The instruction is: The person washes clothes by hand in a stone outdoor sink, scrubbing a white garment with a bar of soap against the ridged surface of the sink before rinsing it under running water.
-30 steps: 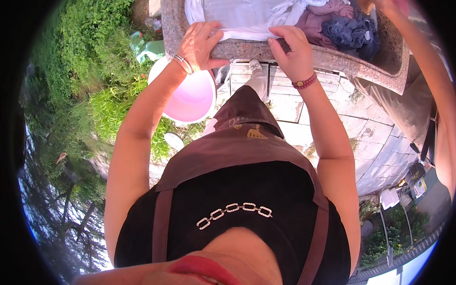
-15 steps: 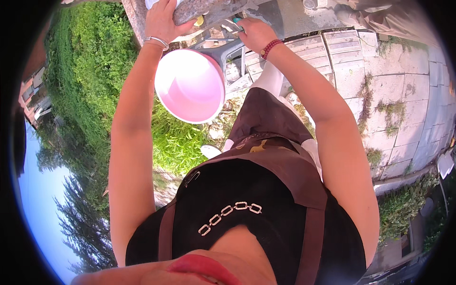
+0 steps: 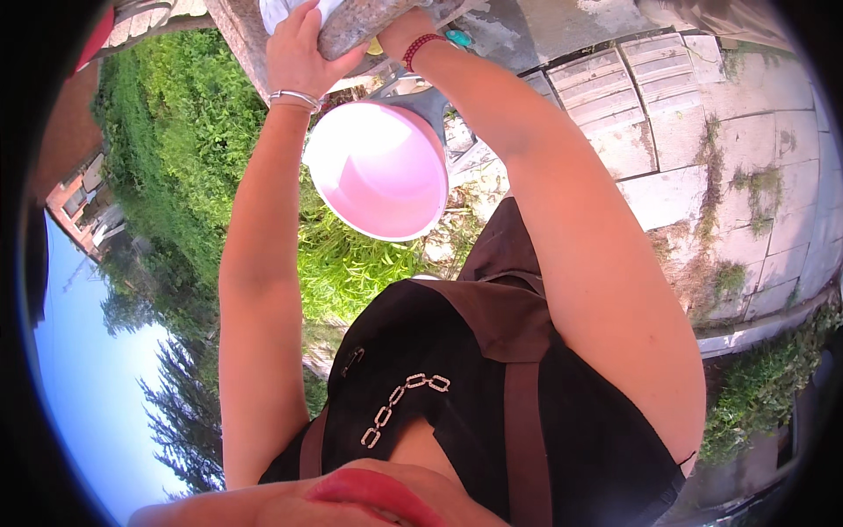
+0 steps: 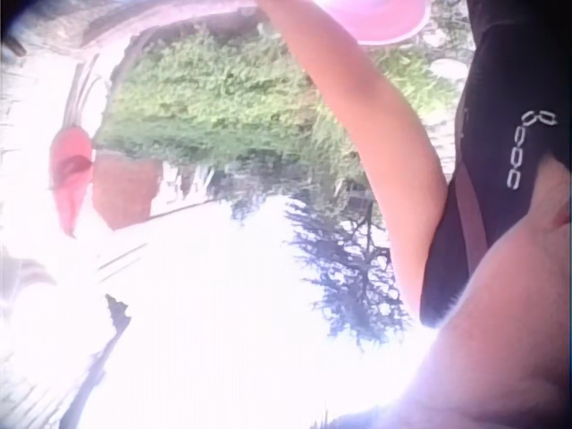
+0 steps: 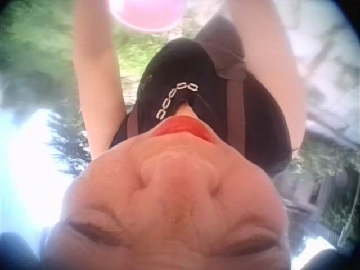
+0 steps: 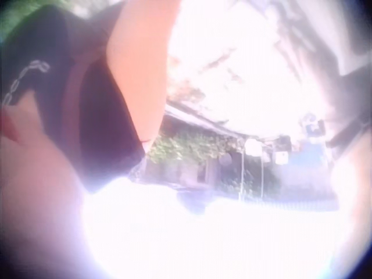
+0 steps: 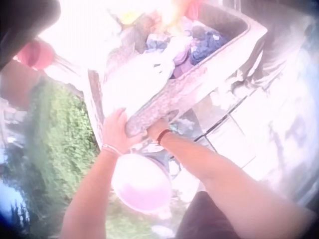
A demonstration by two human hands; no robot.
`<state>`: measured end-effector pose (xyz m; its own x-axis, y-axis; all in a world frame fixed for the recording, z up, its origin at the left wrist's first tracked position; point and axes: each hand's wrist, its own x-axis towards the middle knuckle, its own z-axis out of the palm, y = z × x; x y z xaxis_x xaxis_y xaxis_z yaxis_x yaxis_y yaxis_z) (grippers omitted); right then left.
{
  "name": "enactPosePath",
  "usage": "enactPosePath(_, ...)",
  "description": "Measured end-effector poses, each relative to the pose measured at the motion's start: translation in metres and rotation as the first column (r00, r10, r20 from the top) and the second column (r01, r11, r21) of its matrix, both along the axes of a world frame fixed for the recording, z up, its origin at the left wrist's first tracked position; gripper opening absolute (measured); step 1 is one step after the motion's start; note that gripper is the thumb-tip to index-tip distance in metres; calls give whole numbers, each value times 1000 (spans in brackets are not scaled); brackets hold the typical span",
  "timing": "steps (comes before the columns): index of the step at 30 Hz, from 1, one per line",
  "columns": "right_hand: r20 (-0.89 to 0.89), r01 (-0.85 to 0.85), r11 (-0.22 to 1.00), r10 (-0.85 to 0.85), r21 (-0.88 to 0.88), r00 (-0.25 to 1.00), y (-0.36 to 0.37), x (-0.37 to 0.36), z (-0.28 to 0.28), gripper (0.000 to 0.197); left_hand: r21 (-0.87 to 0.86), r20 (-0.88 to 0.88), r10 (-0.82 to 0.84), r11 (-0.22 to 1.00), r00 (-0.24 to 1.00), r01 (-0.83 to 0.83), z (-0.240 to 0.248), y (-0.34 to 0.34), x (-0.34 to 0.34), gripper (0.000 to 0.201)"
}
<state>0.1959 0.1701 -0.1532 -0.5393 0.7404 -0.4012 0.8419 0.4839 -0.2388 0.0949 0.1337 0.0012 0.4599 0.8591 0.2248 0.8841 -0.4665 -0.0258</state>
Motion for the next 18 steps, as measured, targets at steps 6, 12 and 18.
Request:
enactPosePath(6, -143, 139, 979, -118, 147, 983, 3, 19, 39, 41, -48, 0, 71, 996, 997, -71, 5, -4, -9, 82)
enactPosePath(12, -248, 200, 956, -145, 213, 958, 19, 35, 30, 39, 6, -25, 18, 1000, 1000, -18, 1, -5, -14, 85)
enactPosePath(18, -291, 198, 954, -127, 227, 948, 19, 38, 31, 36, 78, -48, -25, 997, 999, 29, -1, -4, -18, 67)
